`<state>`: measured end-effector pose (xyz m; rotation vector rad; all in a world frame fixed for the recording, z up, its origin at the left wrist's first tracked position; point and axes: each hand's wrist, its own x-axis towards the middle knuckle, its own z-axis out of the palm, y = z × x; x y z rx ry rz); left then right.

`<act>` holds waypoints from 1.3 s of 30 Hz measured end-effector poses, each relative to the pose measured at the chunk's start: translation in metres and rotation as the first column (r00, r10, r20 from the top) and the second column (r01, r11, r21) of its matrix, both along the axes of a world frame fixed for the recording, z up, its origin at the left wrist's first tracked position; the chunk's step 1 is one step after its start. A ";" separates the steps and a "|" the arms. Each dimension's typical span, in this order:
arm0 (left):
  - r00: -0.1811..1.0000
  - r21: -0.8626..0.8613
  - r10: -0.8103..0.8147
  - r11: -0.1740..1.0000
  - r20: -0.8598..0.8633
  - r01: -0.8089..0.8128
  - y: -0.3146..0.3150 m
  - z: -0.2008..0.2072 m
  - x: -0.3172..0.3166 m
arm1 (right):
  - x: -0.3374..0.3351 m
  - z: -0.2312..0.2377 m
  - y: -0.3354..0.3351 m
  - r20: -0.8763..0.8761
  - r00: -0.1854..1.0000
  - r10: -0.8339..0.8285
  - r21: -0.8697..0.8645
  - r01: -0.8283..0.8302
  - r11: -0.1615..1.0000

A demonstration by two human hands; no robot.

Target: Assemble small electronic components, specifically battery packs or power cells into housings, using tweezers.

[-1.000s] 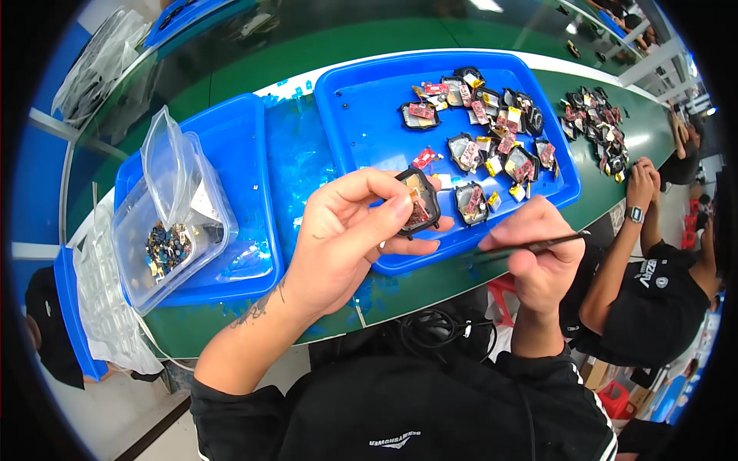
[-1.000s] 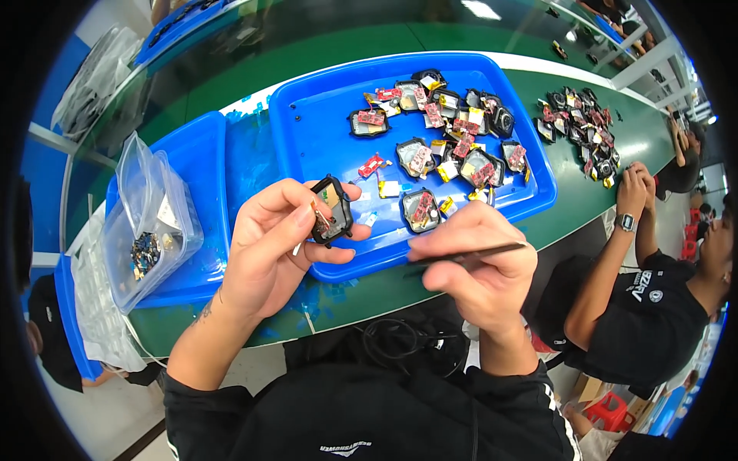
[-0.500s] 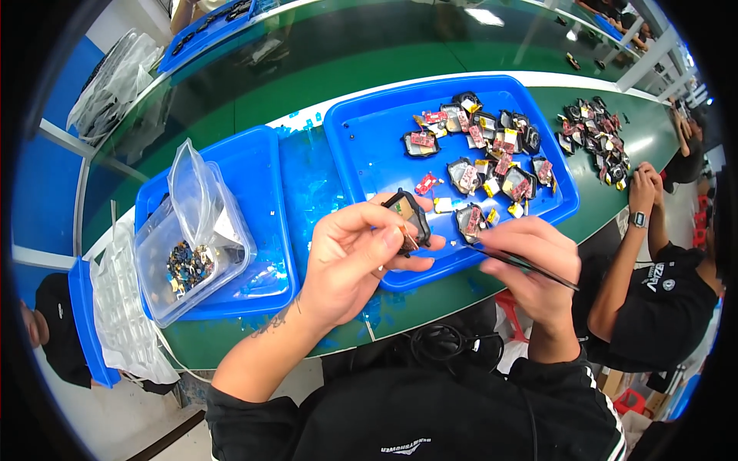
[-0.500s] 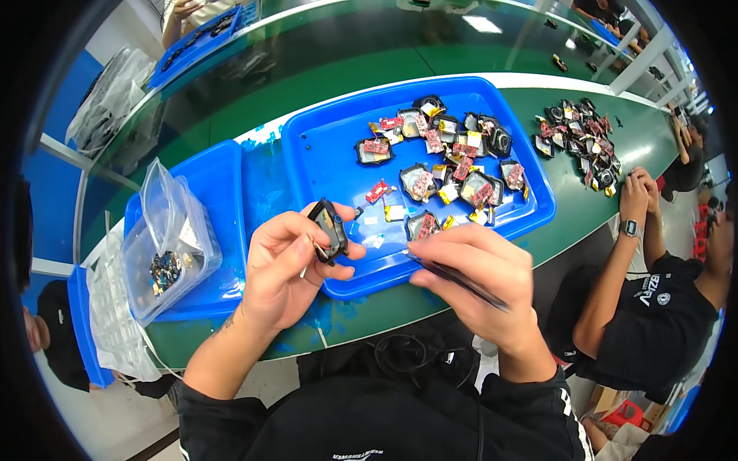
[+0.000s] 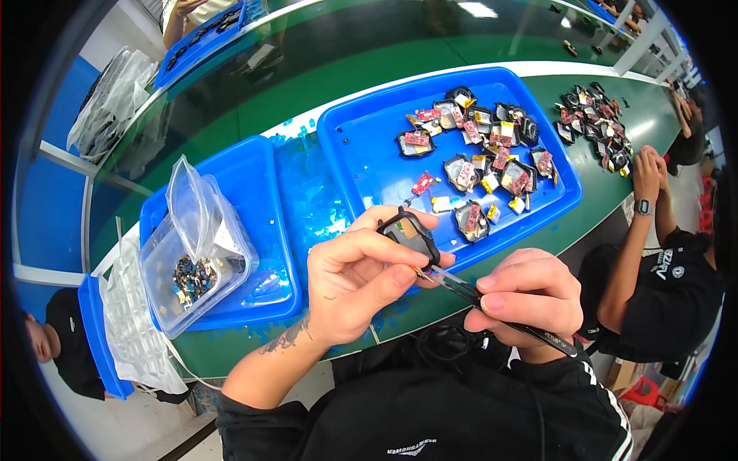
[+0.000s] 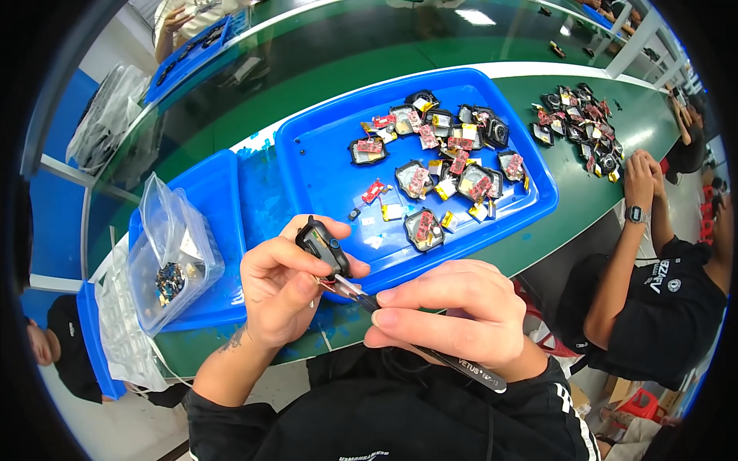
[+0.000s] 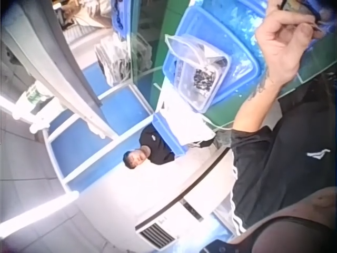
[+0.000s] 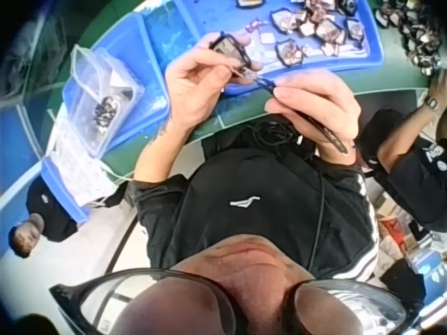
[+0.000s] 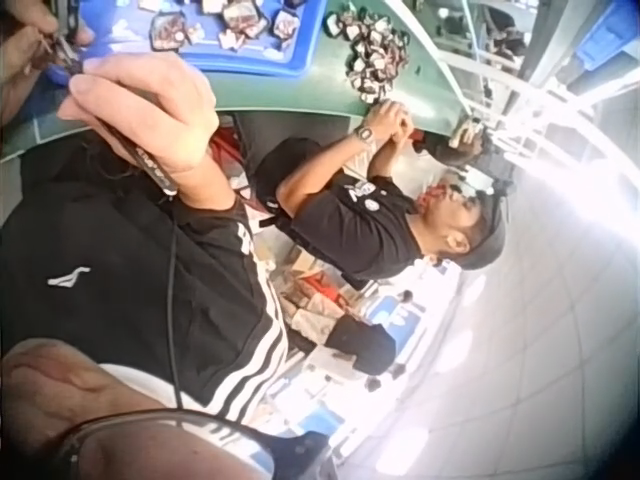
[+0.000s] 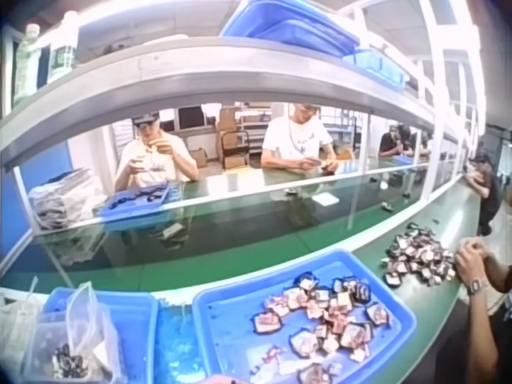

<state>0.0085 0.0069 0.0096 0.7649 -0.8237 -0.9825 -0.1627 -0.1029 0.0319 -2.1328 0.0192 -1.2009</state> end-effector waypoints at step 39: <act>0.999 0.295 0.006 0.955 0.052 -0.021 0.002 0.004 0.015 | 0.038 0.013 -0.015 -0.286 0.948 -0.142 0.124 0.184 0.975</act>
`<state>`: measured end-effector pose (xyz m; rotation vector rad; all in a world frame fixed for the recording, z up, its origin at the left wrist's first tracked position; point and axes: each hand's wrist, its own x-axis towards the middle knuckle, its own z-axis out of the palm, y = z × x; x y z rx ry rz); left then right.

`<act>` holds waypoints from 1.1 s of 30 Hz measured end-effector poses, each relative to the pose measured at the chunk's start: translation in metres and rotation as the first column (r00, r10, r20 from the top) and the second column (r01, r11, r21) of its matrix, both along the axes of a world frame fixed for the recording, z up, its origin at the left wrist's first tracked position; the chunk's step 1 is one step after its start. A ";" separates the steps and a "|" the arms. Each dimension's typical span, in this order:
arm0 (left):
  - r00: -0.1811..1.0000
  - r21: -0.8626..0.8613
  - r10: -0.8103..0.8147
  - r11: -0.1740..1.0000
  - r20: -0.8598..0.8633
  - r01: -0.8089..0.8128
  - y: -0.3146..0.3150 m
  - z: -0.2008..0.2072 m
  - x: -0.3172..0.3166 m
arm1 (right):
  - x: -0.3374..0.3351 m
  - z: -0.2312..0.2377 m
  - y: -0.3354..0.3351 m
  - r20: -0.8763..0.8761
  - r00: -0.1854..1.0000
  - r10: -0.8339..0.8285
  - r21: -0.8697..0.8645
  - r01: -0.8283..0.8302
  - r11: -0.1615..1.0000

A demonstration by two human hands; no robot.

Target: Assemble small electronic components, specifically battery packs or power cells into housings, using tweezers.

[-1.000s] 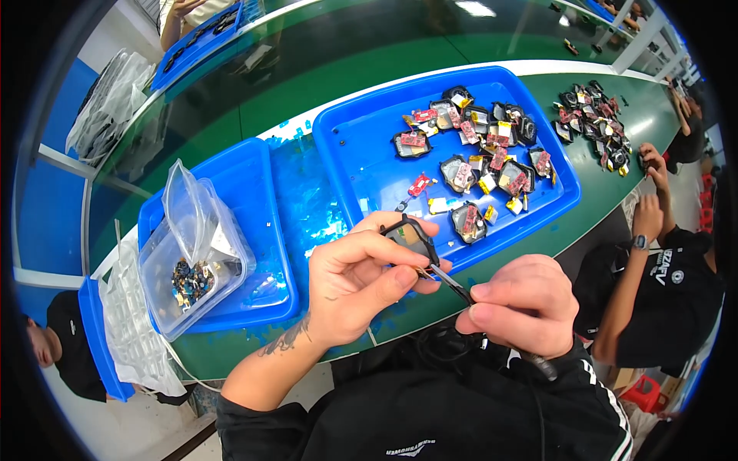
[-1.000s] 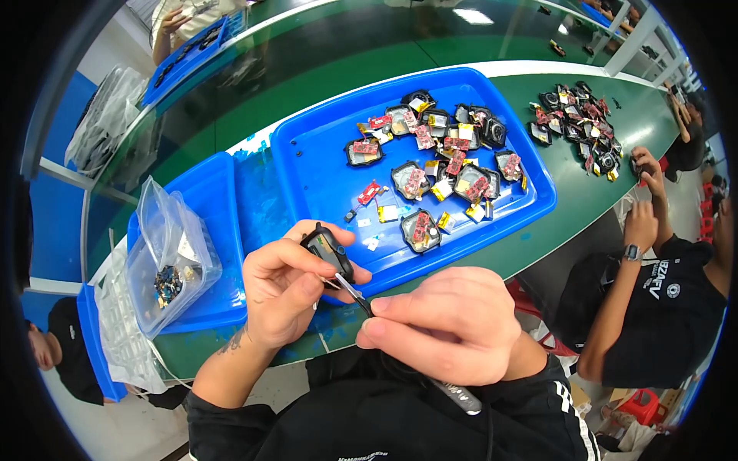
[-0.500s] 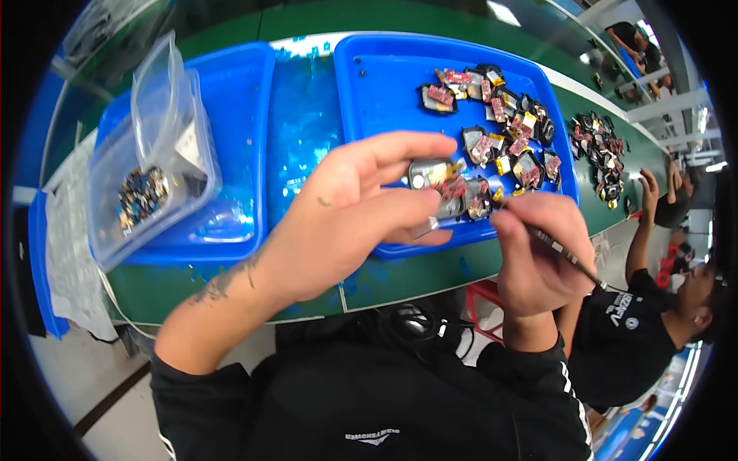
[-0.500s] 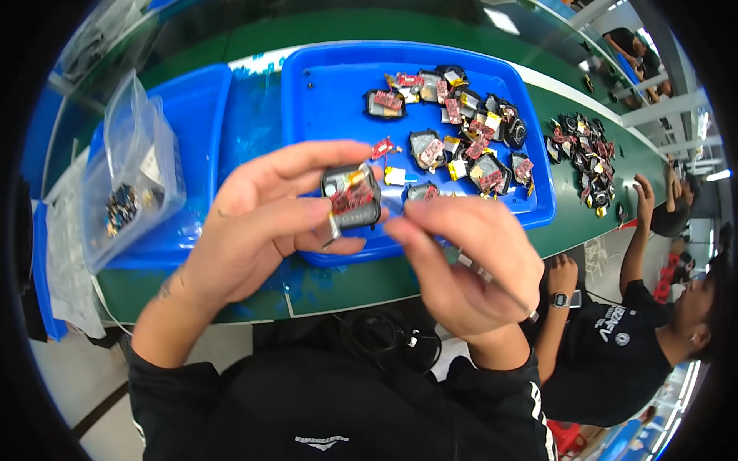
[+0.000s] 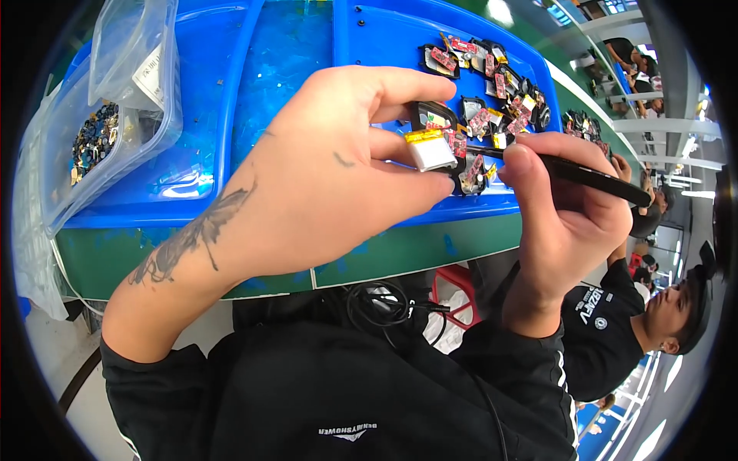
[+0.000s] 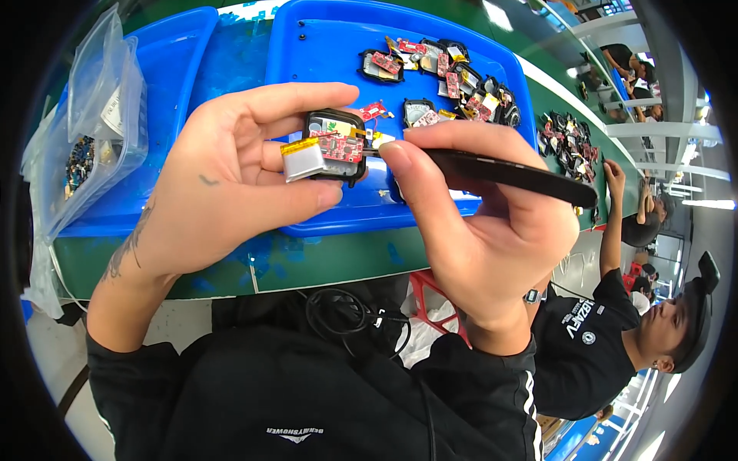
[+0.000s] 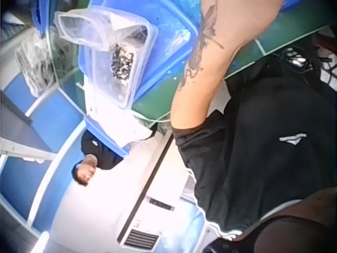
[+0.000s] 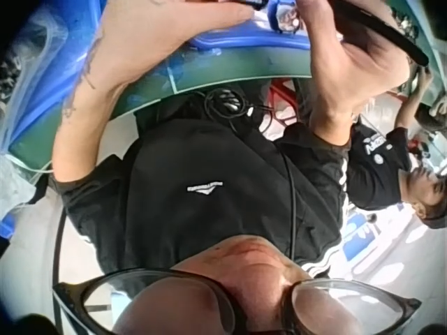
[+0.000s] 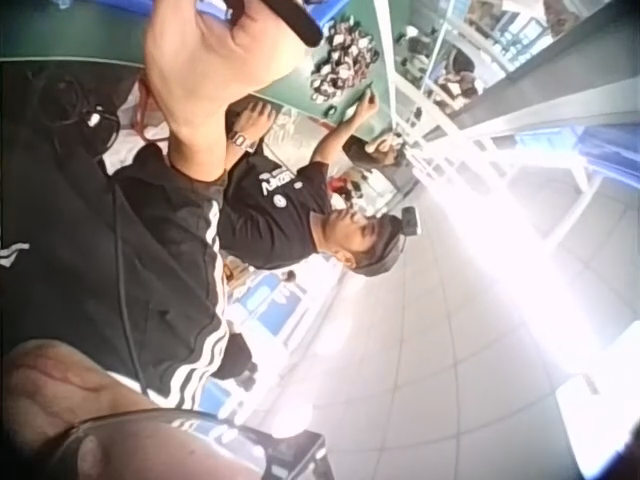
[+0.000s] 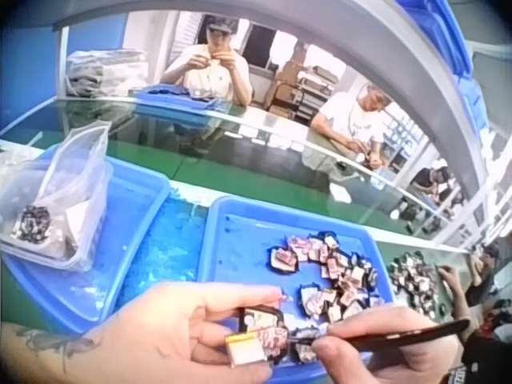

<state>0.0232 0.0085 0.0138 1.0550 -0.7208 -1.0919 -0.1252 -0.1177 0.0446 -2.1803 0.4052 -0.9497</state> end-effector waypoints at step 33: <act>0.971 -0.056 -0.215 0.976 -0.100 0.210 -0.002 0.013 -0.001 | -0.022 0.030 -0.042 0.106 0.944 0.313 0.204 -0.328 0.922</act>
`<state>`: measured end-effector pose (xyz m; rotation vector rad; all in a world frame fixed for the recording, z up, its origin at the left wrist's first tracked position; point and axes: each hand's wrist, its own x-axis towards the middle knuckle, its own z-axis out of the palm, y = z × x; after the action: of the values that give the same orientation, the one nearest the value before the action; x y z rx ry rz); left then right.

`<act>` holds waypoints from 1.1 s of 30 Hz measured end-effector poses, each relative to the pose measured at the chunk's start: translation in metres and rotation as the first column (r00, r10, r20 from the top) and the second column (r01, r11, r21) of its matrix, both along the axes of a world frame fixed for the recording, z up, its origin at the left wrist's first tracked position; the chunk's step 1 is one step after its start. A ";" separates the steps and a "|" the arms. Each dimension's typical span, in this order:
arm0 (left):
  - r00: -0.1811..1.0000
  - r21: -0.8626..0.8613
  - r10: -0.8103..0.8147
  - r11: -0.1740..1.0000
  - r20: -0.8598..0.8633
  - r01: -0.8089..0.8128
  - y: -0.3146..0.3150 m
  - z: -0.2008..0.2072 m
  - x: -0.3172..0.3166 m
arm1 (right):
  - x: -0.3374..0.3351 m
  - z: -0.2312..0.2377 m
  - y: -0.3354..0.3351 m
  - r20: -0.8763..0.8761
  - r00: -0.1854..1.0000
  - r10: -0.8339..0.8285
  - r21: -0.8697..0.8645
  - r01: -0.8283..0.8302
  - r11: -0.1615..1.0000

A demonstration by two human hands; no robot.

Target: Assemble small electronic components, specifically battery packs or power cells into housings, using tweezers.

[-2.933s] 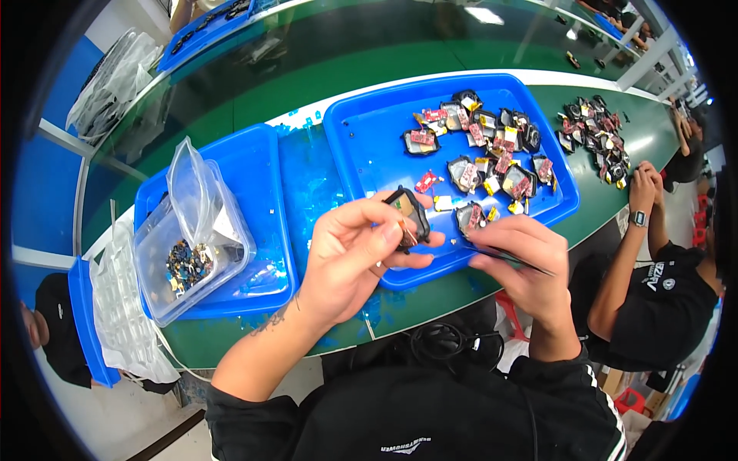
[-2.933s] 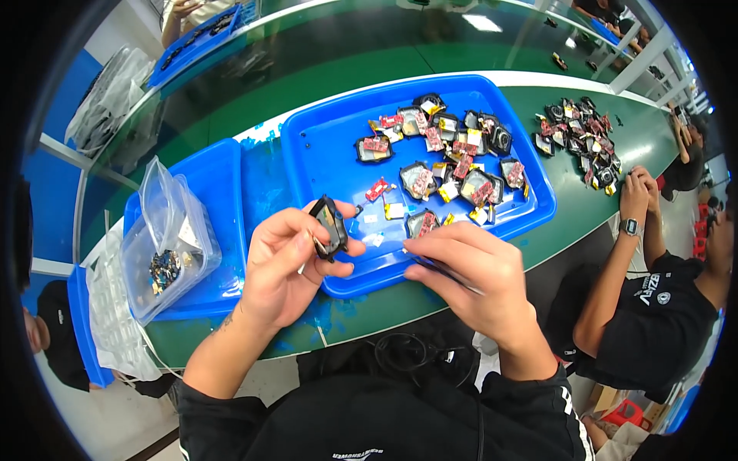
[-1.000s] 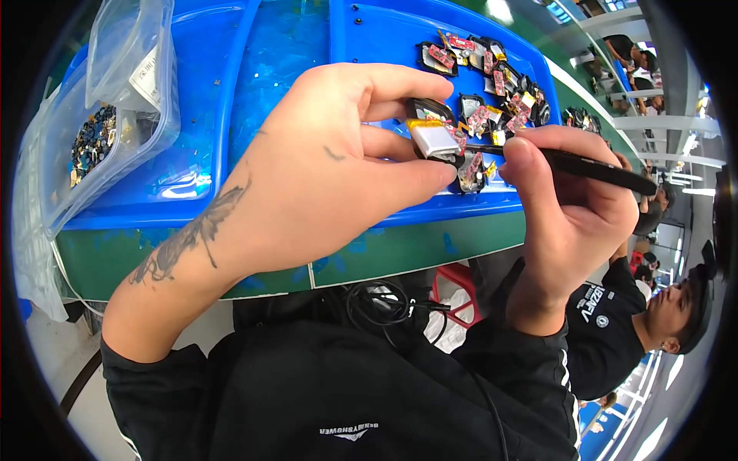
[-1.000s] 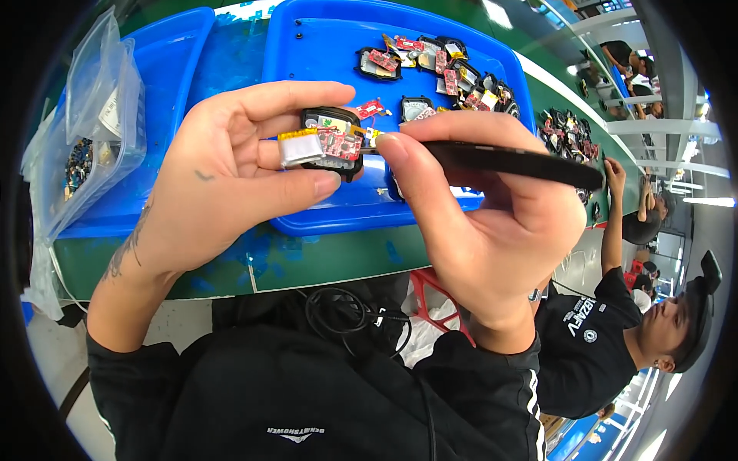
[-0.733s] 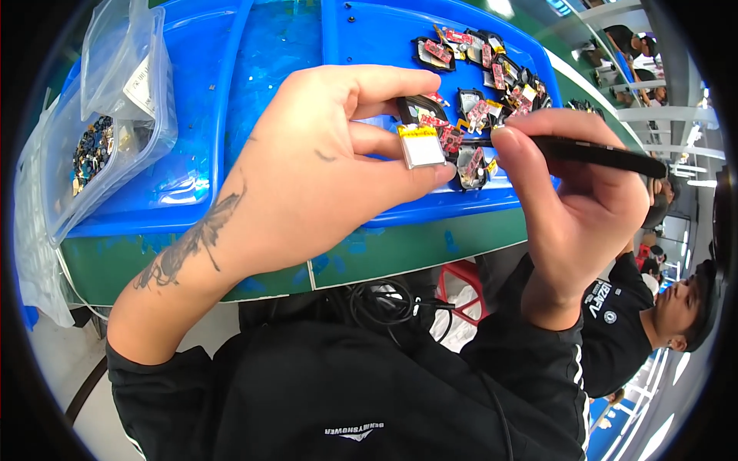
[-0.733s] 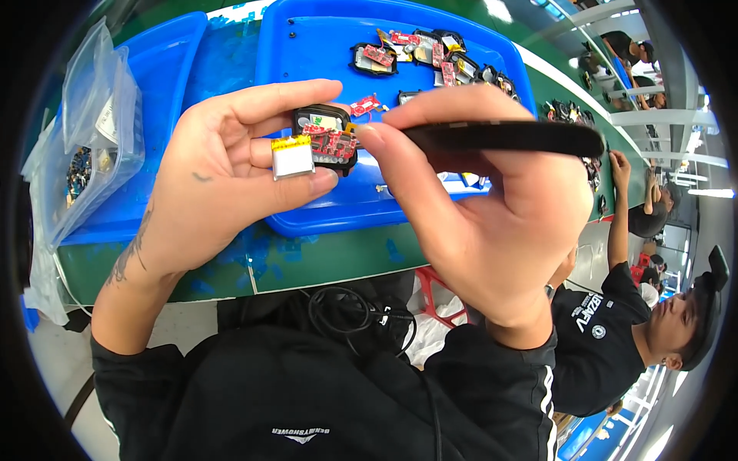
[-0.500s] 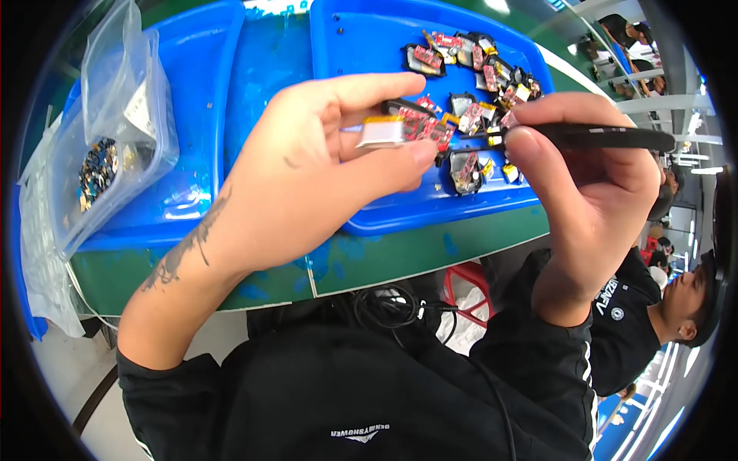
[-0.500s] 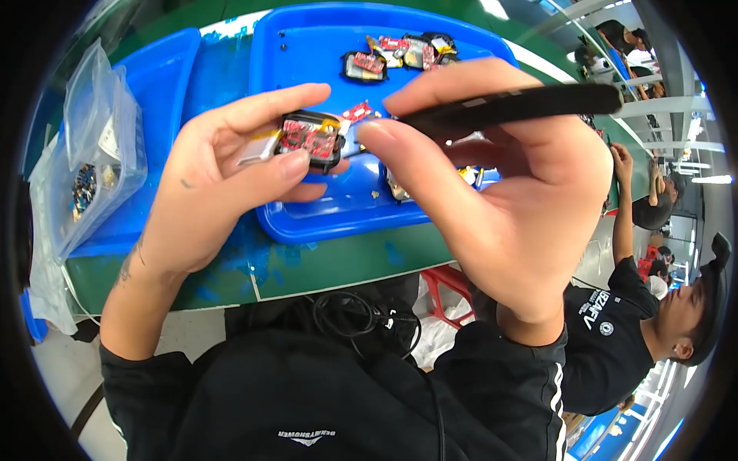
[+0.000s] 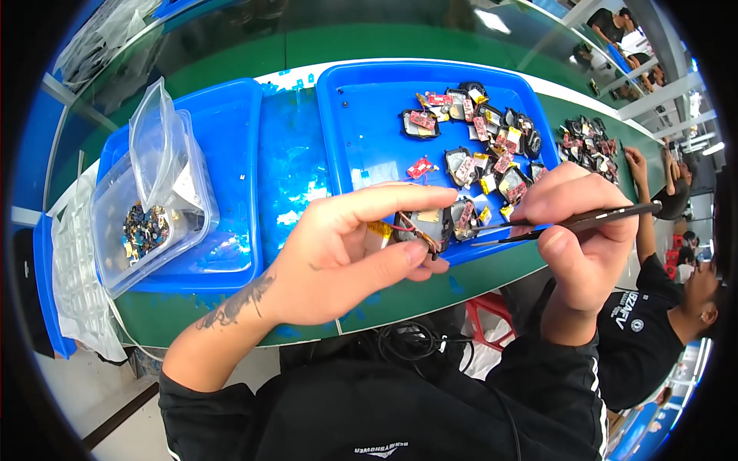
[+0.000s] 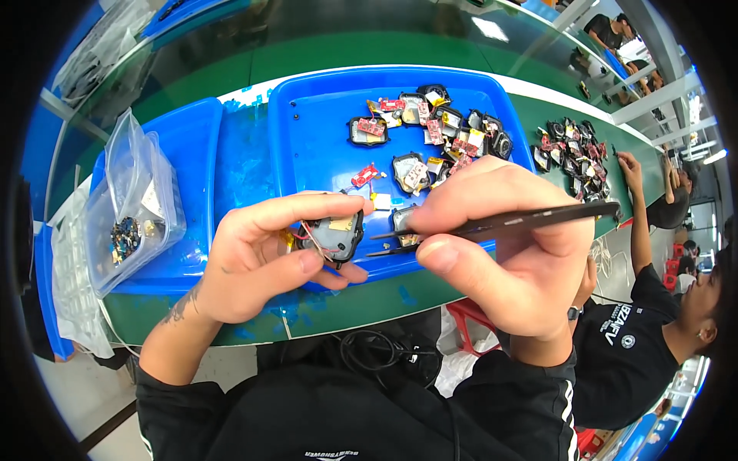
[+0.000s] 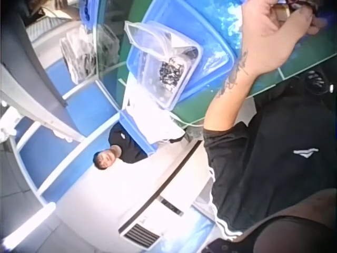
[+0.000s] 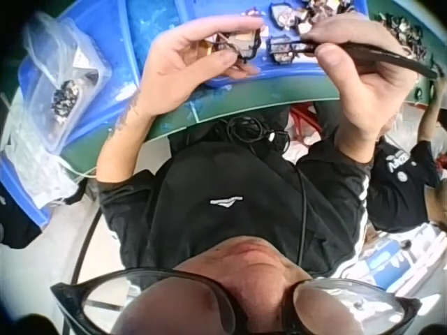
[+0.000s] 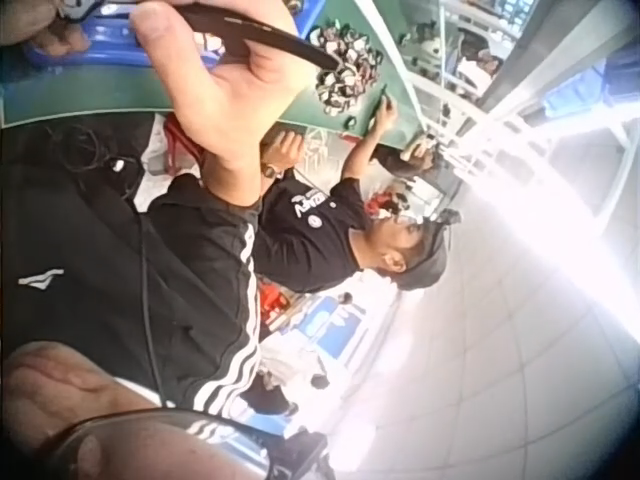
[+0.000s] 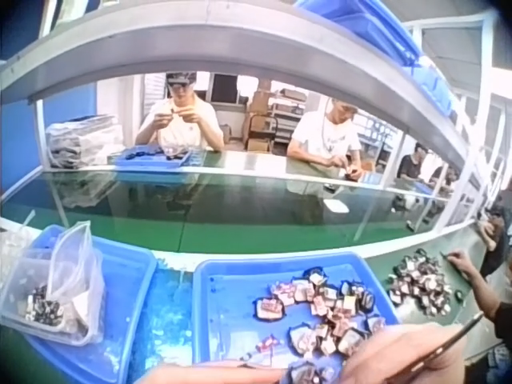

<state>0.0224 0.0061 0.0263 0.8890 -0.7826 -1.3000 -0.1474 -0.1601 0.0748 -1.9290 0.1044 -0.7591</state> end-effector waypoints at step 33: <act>0.986 0.089 0.165 0.983 -0.022 -0.162 0.001 -0.014 -0.009 | 0.005 -0.053 0.036 -0.247 0.966 -0.073 0.212 0.127 0.969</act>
<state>0.0134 0.0073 0.0119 0.9807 -0.6201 -1.2062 -0.1421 -0.1239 0.0217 -1.7983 0.4220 -0.5530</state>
